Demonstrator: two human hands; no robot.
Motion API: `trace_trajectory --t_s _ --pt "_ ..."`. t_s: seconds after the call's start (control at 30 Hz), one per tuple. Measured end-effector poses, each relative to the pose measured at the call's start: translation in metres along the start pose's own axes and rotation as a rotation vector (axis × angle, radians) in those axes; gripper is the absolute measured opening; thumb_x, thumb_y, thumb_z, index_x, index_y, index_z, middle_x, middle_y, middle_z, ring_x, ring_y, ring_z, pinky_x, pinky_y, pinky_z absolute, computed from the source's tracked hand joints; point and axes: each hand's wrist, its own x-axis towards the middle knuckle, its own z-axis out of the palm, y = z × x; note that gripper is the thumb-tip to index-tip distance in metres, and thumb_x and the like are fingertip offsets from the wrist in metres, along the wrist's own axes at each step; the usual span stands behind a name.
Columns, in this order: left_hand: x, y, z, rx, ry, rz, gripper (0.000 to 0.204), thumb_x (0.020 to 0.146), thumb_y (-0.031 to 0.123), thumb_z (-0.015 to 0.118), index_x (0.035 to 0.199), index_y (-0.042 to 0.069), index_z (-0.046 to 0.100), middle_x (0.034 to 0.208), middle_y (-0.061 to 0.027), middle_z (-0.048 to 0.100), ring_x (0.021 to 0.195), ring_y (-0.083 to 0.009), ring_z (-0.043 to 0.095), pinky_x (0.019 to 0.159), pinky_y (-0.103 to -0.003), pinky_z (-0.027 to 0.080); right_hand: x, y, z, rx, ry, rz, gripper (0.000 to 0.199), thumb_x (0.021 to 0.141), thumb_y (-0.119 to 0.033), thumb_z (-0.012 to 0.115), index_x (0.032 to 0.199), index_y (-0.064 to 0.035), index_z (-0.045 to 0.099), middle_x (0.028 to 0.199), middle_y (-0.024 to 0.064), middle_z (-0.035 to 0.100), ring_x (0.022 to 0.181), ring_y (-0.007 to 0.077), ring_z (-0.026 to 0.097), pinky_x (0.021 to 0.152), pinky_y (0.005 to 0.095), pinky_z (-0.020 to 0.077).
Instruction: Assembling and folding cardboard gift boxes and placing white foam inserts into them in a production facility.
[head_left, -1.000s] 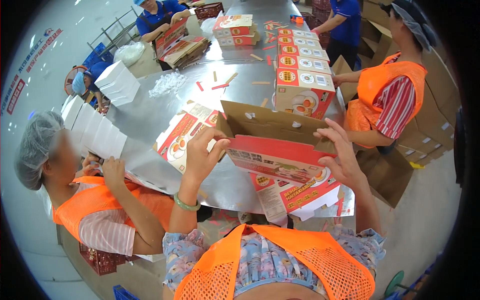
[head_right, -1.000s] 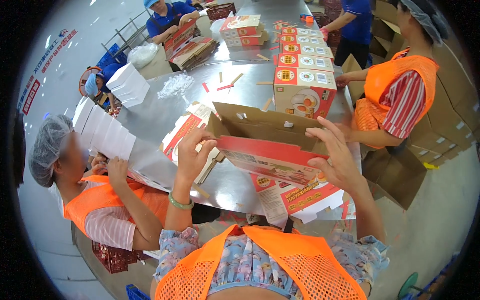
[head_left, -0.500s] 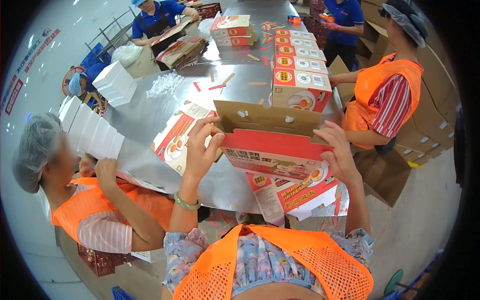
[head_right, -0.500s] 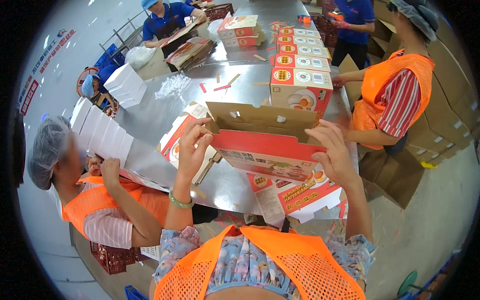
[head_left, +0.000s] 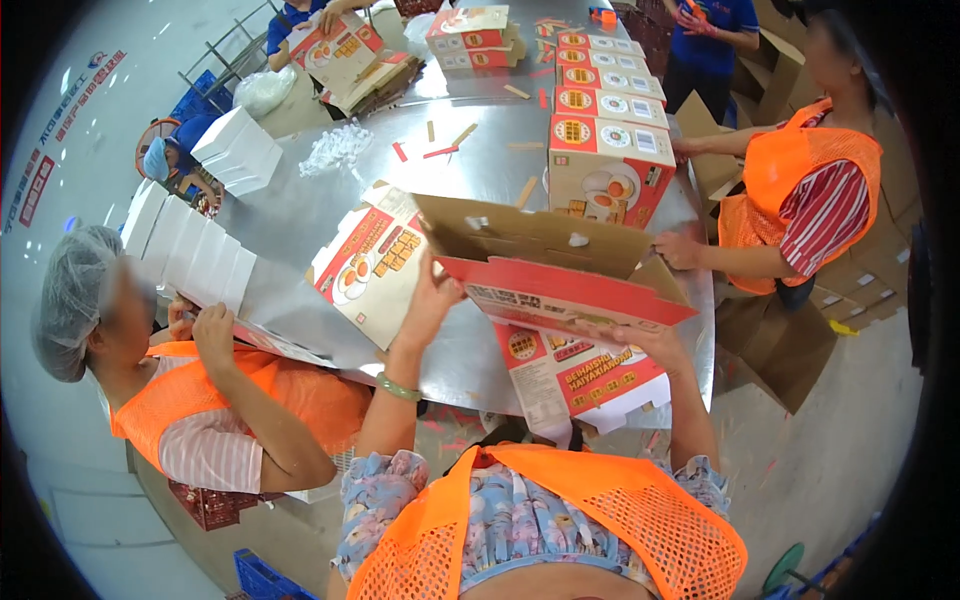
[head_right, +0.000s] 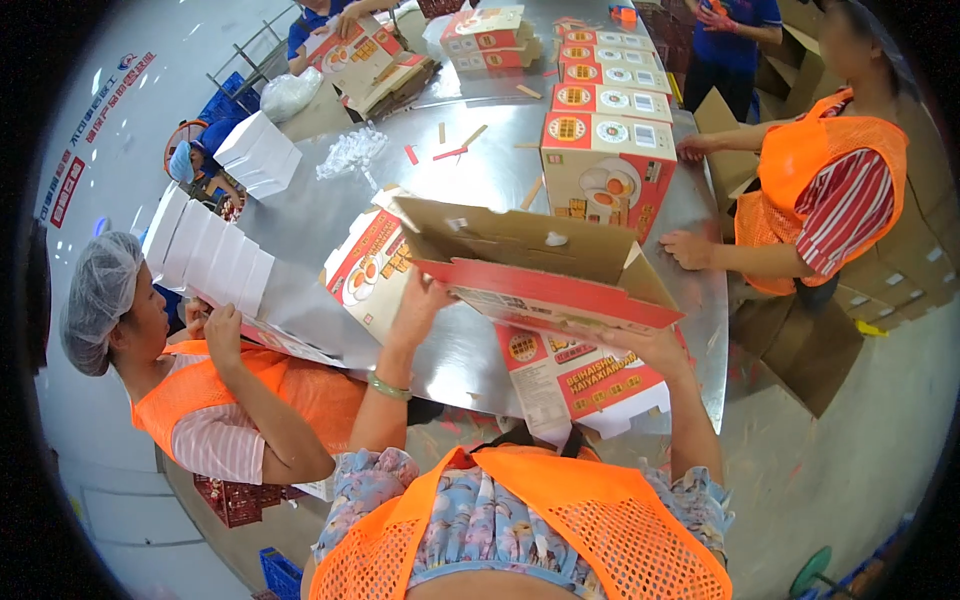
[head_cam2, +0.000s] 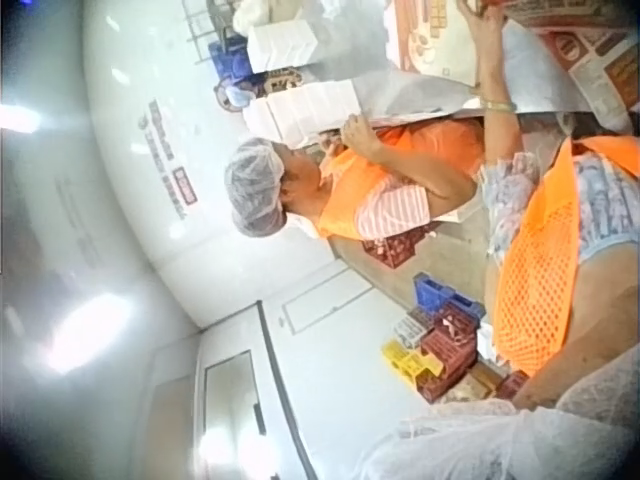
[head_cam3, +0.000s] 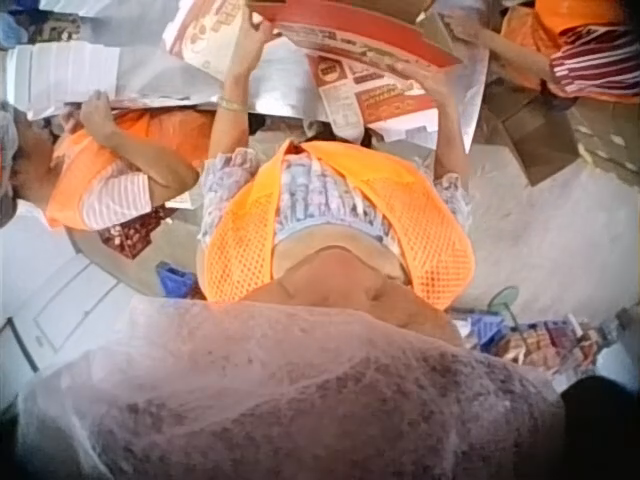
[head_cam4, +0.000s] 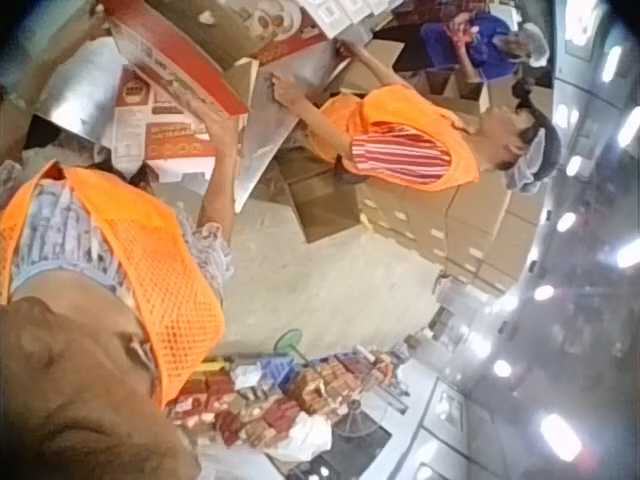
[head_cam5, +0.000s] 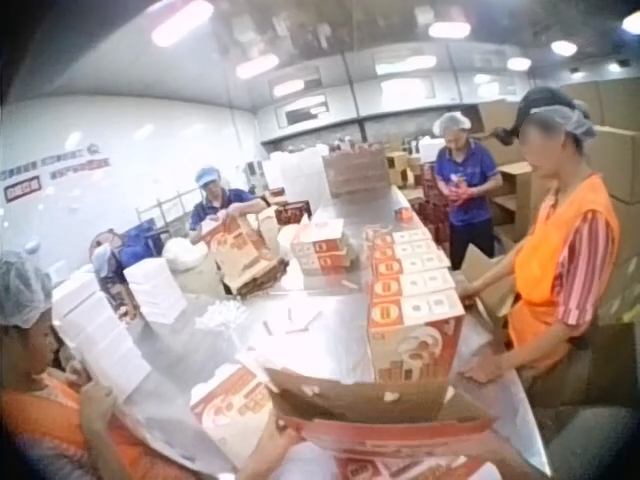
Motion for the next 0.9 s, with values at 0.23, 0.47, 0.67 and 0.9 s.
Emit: trace_trajectory --t_s 0.23,0.47,0.67,0.9 --pt "-0.045 0.038 -0.024 -0.025 0.024 0.291 0.05 0.097 0.025 0.06 0.14 0.003 0.048 0.122 -0.013 0.062 0.103 -0.0196 0.065 0.085 -0.033 0.059 0.005 -0.073 0.002 -0.517 -0.266 -0.673 0.035 0.082 -0.011 0.073 0.117 -0.006 0.071 0.124 0.0147 0.067 0.116 0.0275 0.063 0.1 0.0374 0.05" --pt "-0.099 0.044 -0.026 -0.456 0.314 -0.271 0.052 0.102 0.033 0.055 0.142 0.0 0.046 0.136 -0.0173 0.059 0.116 -0.0285 0.064 0.1 -0.041 0.055 -0.029 -0.039 0.108 -1.001 -0.067 -0.891 0.048 0.083 -0.017 0.066 0.131 -0.0143 0.063 0.135 0.0102 0.06 0.121 0.0284 0.06 0.104 0.0459 0.0473" --pt "-0.173 0.016 -0.044 -0.472 0.506 -0.199 0.054 0.096 0.022 0.067 0.142 0.002 0.048 0.133 -0.0164 0.061 0.114 -0.0297 0.065 0.101 -0.044 0.056 -0.013 -0.031 0.06 -0.771 -0.201 -0.725 0.089 0.075 -0.029 0.079 0.151 -0.008 0.039 0.149 0.0171 0.044 0.133 0.0353 0.047 0.116 0.0493 0.0312" --pt "-0.113 -0.022 -0.022 -0.674 0.481 -0.021 0.044 0.095 0.016 0.068 0.136 0.007 0.052 0.125 -0.0092 0.064 0.113 -0.0265 0.064 0.103 -0.046 0.053 0.052 -0.089 0.046 0.868 -0.099 0.043 0.075 0.088 -0.01 0.073 0.151 -0.0012 0.033 0.127 0.015 0.063 0.109 0.0193 0.065 0.092 0.0324 0.0529"
